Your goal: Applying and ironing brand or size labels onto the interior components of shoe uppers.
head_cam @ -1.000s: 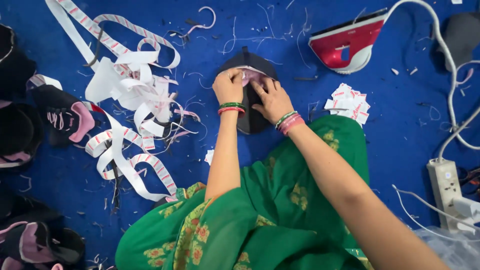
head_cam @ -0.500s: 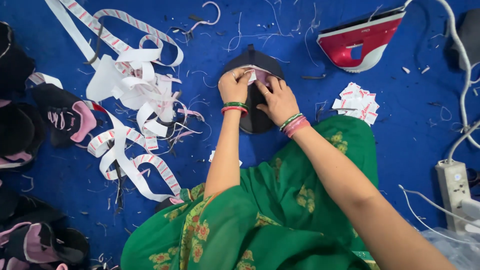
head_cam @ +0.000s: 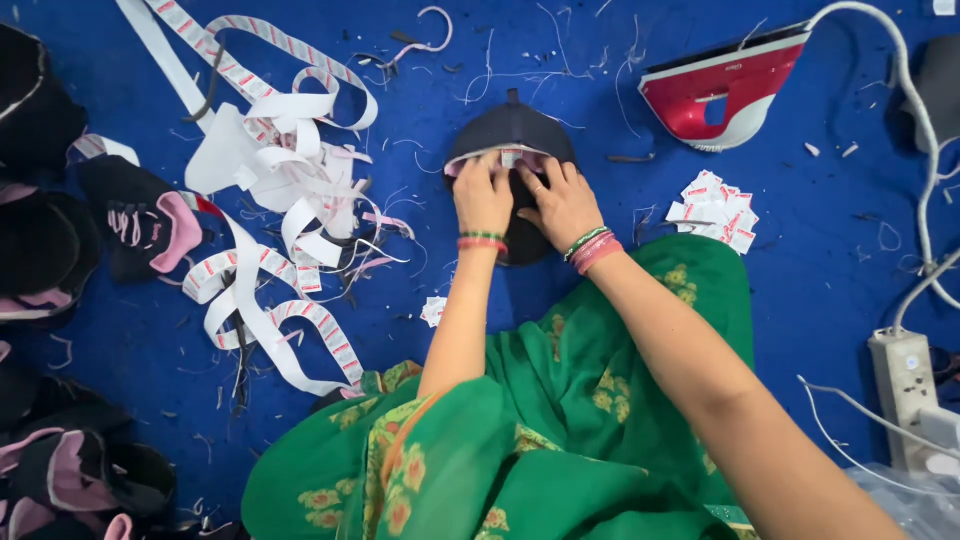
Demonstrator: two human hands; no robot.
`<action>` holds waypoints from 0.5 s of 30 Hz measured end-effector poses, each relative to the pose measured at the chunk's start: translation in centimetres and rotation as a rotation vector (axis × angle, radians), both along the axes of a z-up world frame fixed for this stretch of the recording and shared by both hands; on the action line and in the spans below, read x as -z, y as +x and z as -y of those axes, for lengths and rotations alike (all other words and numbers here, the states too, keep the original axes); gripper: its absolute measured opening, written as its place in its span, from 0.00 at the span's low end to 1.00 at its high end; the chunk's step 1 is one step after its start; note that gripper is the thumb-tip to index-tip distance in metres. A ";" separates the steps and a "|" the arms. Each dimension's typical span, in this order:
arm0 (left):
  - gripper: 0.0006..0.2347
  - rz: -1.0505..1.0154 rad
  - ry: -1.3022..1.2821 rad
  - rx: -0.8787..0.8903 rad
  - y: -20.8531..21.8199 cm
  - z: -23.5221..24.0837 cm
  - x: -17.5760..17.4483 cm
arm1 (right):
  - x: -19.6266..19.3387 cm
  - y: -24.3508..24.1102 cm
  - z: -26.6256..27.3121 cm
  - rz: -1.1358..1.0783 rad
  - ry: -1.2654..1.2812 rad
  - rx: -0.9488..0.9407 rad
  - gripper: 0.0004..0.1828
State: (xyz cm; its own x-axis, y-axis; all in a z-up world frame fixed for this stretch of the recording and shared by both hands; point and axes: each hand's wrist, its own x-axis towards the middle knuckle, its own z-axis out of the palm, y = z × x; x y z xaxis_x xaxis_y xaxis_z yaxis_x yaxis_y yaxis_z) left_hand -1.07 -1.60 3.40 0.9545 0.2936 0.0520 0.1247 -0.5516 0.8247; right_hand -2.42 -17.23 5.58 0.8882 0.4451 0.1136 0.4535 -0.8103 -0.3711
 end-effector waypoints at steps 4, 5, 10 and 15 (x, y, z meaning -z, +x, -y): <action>0.23 0.125 0.452 0.213 -3.2 0.2 -1.7 | 0.2 0.2 -0.1 0.003 -0.025 -0.011 0.39; 0.23 0.131 0.453 0.210 -3.2 0.3 -0.7 | 0.3 0.1 -0.1 0.009 -0.024 -0.013 0.39; 0.23 0.146 0.592 0.176 -2.0 0.7 2.1 | 0.2 2.4 -0.2 -0.074 -0.012 0.037 0.50; 0.22 0.097 0.643 0.186 0.4 0.4 2.3 | 0.7 5.0 -0.7 -0.040 -0.100 0.024 0.48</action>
